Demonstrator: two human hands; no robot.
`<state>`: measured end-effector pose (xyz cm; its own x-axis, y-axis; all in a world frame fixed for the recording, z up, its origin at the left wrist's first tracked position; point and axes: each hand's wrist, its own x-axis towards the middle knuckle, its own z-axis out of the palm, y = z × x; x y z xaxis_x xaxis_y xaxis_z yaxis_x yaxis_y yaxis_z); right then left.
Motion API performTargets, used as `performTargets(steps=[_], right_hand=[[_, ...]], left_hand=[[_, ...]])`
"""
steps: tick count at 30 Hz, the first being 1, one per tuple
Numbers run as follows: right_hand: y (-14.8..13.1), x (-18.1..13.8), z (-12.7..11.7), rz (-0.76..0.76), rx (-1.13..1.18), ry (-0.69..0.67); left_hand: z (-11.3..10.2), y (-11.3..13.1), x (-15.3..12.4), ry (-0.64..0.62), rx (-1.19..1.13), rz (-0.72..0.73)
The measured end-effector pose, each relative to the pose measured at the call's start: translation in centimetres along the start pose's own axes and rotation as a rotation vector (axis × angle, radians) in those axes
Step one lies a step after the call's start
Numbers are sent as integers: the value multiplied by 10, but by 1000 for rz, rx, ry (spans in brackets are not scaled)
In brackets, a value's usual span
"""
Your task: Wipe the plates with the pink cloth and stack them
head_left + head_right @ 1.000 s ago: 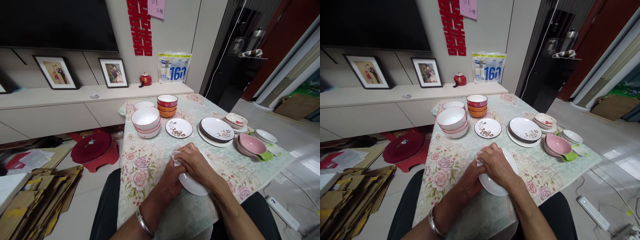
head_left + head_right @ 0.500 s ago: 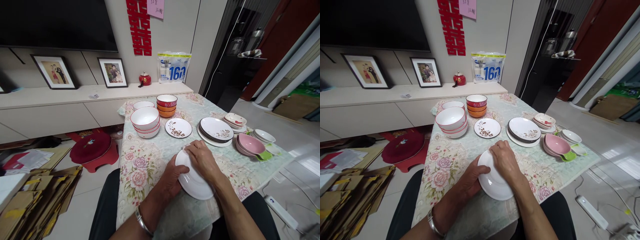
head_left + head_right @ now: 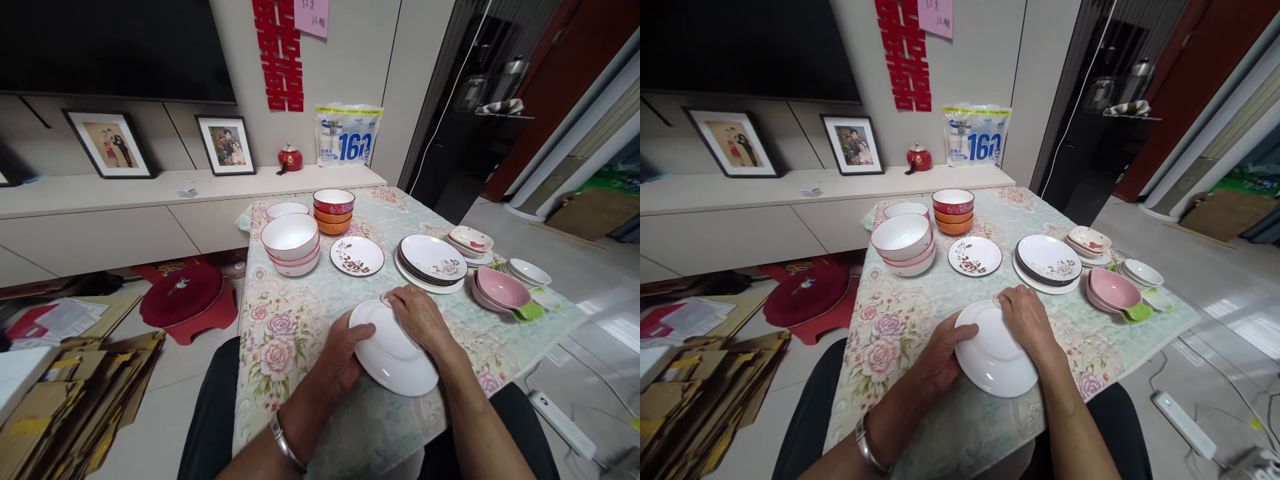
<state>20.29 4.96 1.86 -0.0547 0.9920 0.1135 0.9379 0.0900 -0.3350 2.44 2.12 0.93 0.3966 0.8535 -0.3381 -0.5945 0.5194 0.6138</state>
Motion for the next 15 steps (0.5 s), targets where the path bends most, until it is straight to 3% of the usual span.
performTargets(steps=[4,7,11,15], right_hand=[[5,-1,7,73,-56,67],[1,-1,13,34,-70,167],[-19,-3,14,-228,52,219],[-48,-11,6,-470,185,88]], left_hand=[[0,0,-1,-20,-89,74],[2,1,-2,8,-88,79],[5,0,-2,34,-57,33],[6,-1,-1,8,-41,20]])
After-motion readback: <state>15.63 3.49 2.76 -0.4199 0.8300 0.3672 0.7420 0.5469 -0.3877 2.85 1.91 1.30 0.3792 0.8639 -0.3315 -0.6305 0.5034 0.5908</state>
